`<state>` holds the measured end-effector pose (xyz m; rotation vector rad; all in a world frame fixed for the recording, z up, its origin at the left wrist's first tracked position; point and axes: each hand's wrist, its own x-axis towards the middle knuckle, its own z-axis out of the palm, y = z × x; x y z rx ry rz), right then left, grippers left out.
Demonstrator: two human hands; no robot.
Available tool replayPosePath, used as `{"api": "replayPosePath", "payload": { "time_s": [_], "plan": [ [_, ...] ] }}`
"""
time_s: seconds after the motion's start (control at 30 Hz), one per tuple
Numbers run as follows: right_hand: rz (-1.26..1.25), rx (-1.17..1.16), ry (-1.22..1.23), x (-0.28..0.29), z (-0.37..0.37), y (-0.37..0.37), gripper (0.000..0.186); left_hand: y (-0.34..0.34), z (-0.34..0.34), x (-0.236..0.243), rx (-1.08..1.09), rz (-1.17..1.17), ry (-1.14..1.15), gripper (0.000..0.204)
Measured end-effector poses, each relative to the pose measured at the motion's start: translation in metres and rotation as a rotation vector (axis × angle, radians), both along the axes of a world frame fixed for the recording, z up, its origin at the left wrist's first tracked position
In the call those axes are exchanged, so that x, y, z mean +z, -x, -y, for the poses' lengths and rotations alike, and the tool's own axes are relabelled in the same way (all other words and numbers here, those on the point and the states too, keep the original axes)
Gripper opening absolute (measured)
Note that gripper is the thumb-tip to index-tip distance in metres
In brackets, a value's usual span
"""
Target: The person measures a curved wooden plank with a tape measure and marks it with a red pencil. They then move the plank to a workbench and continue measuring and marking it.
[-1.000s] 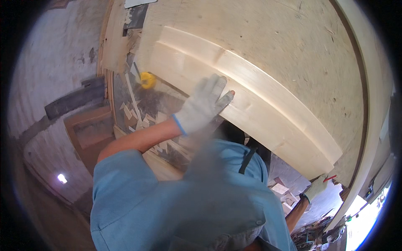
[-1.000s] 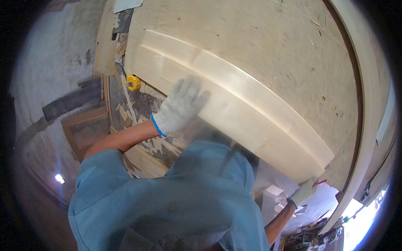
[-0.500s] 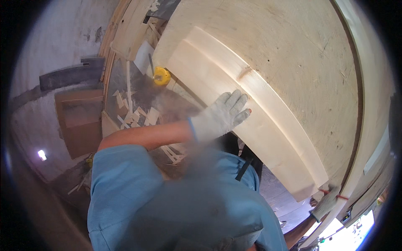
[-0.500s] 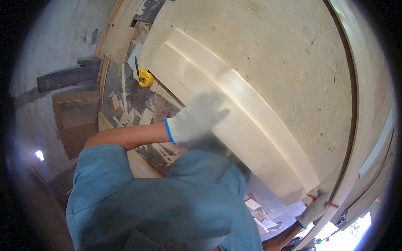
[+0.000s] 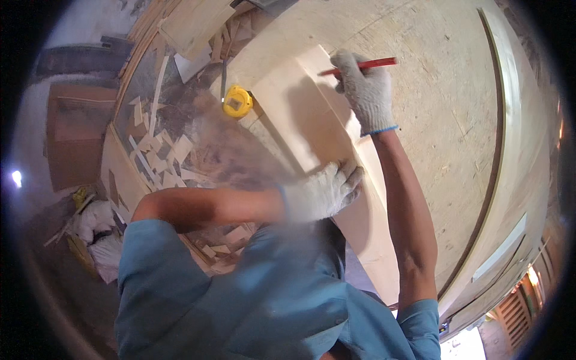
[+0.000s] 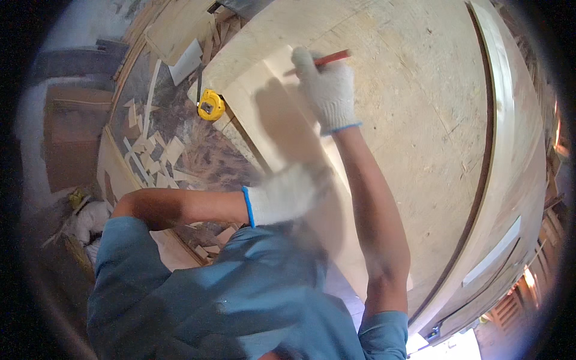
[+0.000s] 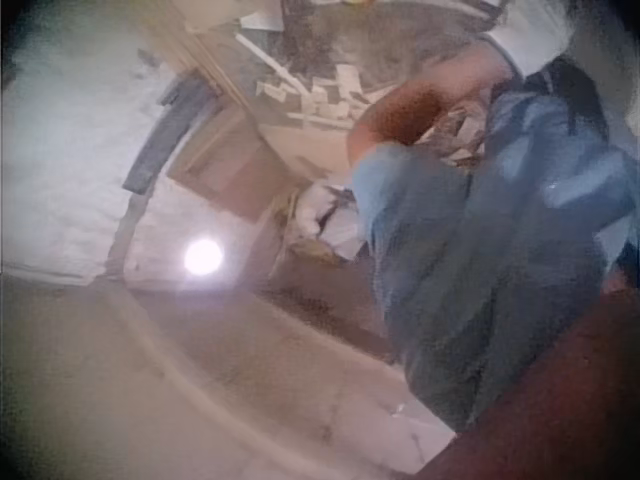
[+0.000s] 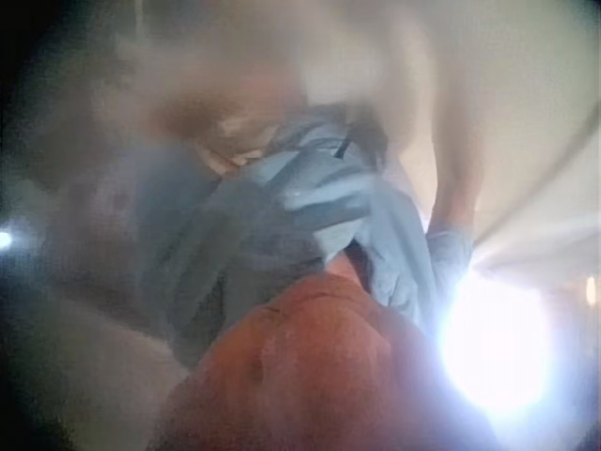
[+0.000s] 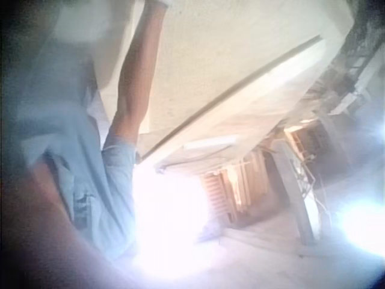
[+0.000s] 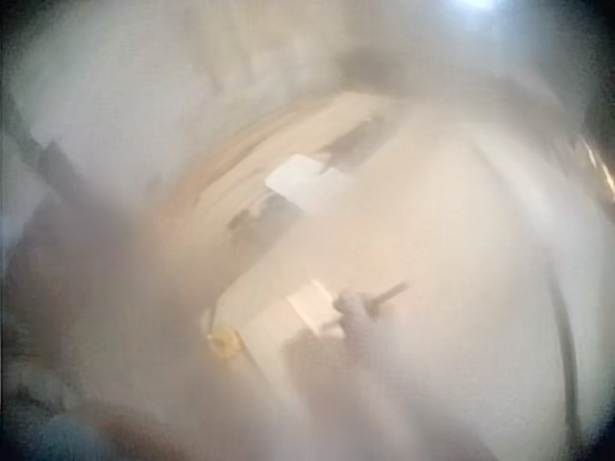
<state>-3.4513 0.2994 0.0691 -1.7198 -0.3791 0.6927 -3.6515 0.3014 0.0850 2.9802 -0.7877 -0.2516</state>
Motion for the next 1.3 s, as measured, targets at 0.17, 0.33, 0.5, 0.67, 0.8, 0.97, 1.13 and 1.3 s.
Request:
{"api": "replayPosePath", "payload": {
  "time_s": [0.17, 0.33, 0.5, 0.67, 0.8, 0.97, 1.13, 1.3],
  "plan": [
    [0.171, 0.143, 0.069, -0.012, -0.040, 0.010, 0.039, 0.008, 0.001, -0.019, 0.048, 0.108, 0.081, 0.055],
    [0.487, 0.238, 0.008, -0.040, -0.055, 0.004, 0.031, 0.012, 0.003, -0.026, 0.108, 0.149, 0.164, 0.056],
    [0.462, 0.326, 0.095, -0.031, -0.034, 0.000, 0.036, 0.010, 0.006, -0.019, 0.042, -0.104, 0.047, 0.048],
    [0.373, 0.347, 0.086, -0.014, 0.046, 0.021, 0.029, 0.011, 0.006, -0.032, 0.071, 0.218, 0.102, 0.044],
    [0.488, 0.392, 0.101, -0.010, 0.126, 0.036, 0.023, 0.009, 0.012, -0.026, 0.020, -0.176, 0.053, 0.046],
    [0.424, 0.409, 0.240, 0.004, 0.224, 0.064, 0.021, -0.002, 0.010, 0.005, -0.021, -0.097, -0.013, 0.053],
    [0.379, 0.397, 0.284, 0.006, 0.322, 0.088, 0.021, -0.001, 0.018, 0.003, -0.053, -0.124, -0.131, 0.058],
    [0.333, 0.421, 0.337, 0.012, 0.424, 0.118, 0.033, 0.000, 0.026, 0.007, -0.002, -0.129, -0.171, 0.065]
  ]
}}
